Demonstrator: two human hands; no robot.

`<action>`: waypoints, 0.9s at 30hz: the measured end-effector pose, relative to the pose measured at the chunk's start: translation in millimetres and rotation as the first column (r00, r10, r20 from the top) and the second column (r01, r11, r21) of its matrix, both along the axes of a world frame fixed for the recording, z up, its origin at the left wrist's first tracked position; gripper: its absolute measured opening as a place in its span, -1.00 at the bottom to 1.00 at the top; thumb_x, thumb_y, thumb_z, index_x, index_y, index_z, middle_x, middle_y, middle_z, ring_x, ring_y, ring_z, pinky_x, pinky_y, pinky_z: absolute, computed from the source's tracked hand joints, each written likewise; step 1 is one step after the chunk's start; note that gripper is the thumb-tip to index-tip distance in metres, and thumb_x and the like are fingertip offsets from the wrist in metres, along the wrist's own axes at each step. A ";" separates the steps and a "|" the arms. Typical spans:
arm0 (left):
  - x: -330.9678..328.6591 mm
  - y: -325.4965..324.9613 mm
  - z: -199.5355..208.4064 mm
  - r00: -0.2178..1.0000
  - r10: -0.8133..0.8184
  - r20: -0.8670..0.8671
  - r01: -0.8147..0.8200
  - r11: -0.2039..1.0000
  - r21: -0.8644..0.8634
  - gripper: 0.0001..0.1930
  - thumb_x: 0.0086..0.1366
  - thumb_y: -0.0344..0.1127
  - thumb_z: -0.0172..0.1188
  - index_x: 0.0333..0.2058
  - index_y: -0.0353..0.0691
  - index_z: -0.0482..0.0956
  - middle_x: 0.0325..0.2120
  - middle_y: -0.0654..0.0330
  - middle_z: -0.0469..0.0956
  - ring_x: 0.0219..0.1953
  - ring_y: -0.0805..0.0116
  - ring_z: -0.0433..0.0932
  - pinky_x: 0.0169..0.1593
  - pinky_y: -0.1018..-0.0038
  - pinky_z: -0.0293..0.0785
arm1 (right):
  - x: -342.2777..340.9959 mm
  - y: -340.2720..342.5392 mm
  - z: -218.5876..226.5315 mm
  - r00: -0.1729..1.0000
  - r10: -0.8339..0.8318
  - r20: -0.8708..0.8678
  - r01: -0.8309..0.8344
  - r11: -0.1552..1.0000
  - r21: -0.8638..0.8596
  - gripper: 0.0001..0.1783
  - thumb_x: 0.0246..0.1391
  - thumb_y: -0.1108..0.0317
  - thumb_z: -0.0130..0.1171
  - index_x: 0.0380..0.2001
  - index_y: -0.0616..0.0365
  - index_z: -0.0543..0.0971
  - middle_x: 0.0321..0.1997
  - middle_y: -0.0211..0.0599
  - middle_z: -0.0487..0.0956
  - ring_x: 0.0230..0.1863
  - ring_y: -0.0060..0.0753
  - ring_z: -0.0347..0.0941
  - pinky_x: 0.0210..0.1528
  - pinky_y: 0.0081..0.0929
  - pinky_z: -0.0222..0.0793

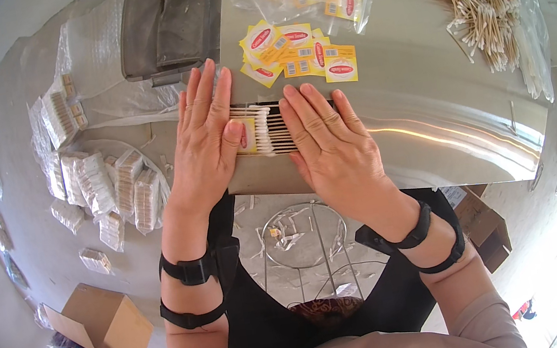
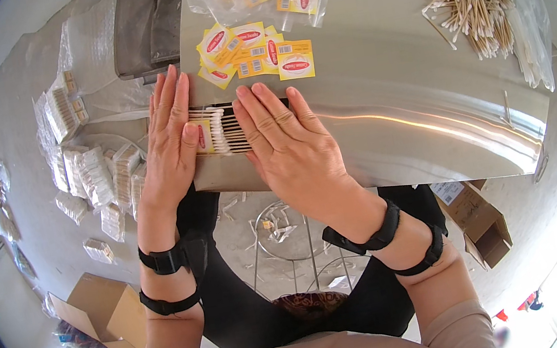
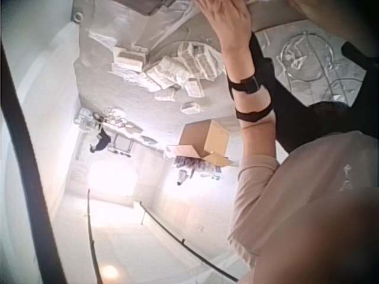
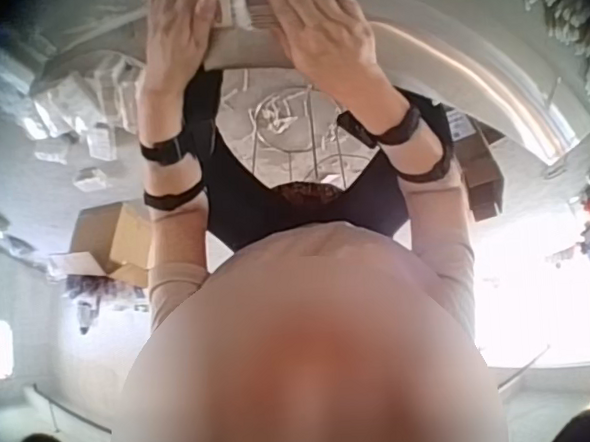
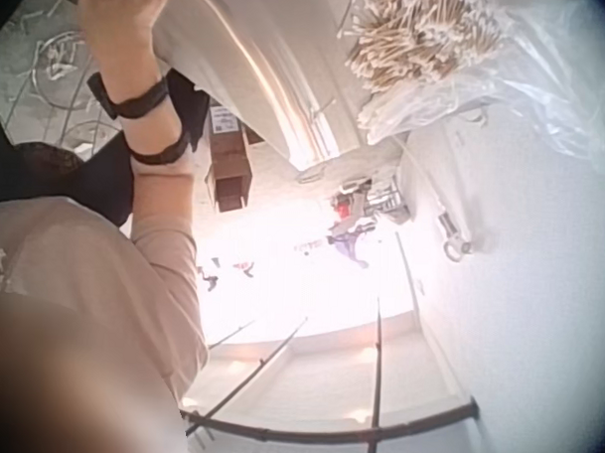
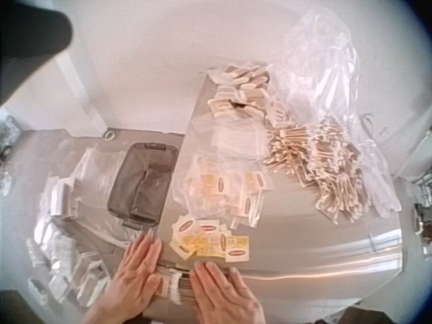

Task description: Packaging cotton swabs into cardboard holders at a workbench.

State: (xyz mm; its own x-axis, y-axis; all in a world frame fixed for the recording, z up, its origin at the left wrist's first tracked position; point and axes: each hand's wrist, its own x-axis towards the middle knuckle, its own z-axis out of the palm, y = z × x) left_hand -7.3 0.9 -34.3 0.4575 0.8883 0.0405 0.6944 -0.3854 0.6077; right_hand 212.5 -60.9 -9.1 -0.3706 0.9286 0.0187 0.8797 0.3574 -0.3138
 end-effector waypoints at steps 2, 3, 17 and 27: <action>0.3 -0.2 0.5 1.000 -0.001 -0.006 0.001 1.000 0.001 -0.43 0.56 -0.09 -0.13 0.47 -0.07 0.14 0.49 0.06 0.05 0.53 -0.01 -0.01 0.51 0.09 -0.11 | -2.9 0.6 -0.3 1.000 -0.002 0.004 0.002 1.000 -0.004 -0.25 0.10 0.19 0.26 0.35 0.22 0.38 0.51 -0.25 0.26 0.57 -0.26 0.05 0.59 -0.08 -0.15; 0.9 -0.2 1.6 1.000 0.005 -0.012 -0.005 1.000 0.002 -0.42 0.56 -0.10 -0.12 0.47 -0.07 0.14 0.49 0.06 0.05 0.52 -0.01 -0.01 0.51 0.09 -0.10 | -4.4 0.8 -1.0 1.000 -0.008 0.004 0.008 1.000 -0.002 -0.25 0.10 0.19 0.26 0.35 0.21 0.37 0.51 -0.24 0.25 0.57 -0.25 0.05 0.59 -0.08 -0.16; 8.5 -1.4 11.6 0.998 0.060 0.012 -0.060 0.996 0.061 -0.37 0.43 -0.29 0.14 0.42 -0.24 0.20 0.45 -0.03 0.14 0.48 -0.06 0.10 0.48 0.12 0.05 | 1.2 4.2 4.3 0.966 -0.075 -0.248 0.063 0.996 -0.056 -0.18 0.08 0.19 0.31 0.35 0.33 0.33 0.48 -0.04 0.28 0.53 -0.06 0.12 0.56 -0.04 -0.05; 13.8 -1.7 20.5 0.912 0.169 0.374 -0.145 0.985 -0.091 -0.57 0.55 -0.37 -0.03 0.33 -0.33 0.34 0.37 -0.06 0.31 0.41 0.06 0.29 0.39 0.32 0.23 | -2.0 9.1 4.9 0.998 -0.053 -0.039 0.052 0.998 -0.030 -0.21 0.11 0.14 0.26 0.35 0.29 0.34 0.48 -0.09 0.29 0.55 -0.14 0.11 0.57 -0.03 -0.12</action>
